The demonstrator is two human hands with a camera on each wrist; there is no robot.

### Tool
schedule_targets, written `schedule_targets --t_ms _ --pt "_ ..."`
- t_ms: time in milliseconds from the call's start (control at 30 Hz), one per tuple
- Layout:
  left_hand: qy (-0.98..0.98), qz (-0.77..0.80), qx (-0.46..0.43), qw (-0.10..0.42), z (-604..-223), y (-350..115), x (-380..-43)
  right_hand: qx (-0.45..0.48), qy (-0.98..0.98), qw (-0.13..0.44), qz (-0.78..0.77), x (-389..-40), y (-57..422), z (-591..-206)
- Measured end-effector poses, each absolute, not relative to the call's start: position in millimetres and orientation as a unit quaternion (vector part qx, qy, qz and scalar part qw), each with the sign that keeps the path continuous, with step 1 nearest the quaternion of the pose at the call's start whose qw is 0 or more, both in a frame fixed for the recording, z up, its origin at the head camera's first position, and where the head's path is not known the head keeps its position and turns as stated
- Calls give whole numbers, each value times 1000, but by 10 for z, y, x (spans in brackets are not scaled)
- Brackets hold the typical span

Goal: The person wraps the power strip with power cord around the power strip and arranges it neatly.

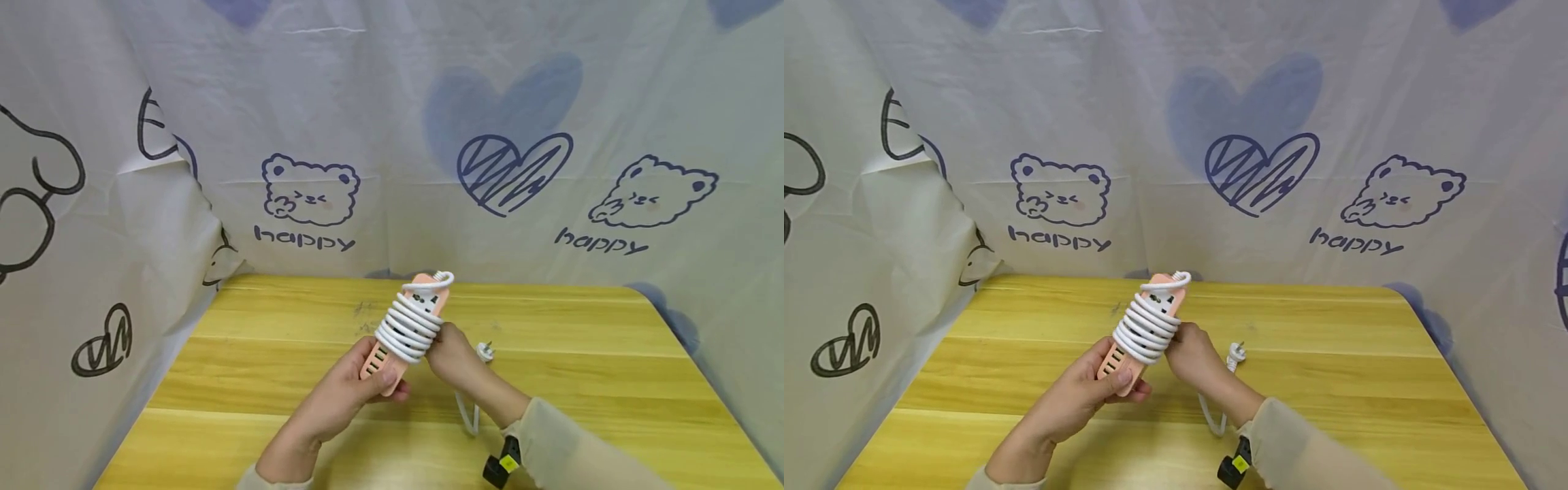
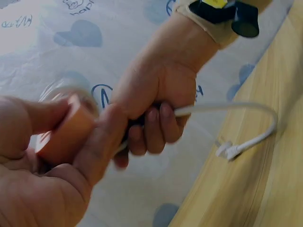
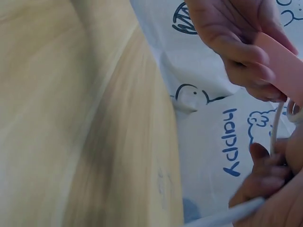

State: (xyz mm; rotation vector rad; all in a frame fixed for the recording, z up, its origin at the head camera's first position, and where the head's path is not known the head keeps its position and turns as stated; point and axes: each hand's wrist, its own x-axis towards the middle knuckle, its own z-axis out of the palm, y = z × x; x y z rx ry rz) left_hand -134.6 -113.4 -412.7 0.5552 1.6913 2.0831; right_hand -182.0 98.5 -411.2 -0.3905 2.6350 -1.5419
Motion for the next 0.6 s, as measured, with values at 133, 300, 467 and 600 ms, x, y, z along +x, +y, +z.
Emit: schedule_targets --t_ms 133,300,467,600 --pt "579 780 172 162 -4109 -1122 -1363 -87 766 165 -615 -1773 982 -4153" --pt "590 786 140 119 -4078 -1163 -1393 -110 742 219 -624 -1707 1020 -4225" --pt "618 778 74 86 -4065 -1184 -1422 -157 770 198 -585 -1644 1070 -4188" --pt "633 771 42 59 -4055 -1190 -1431 -197 803 146 -542 -1590 1114 -4088"
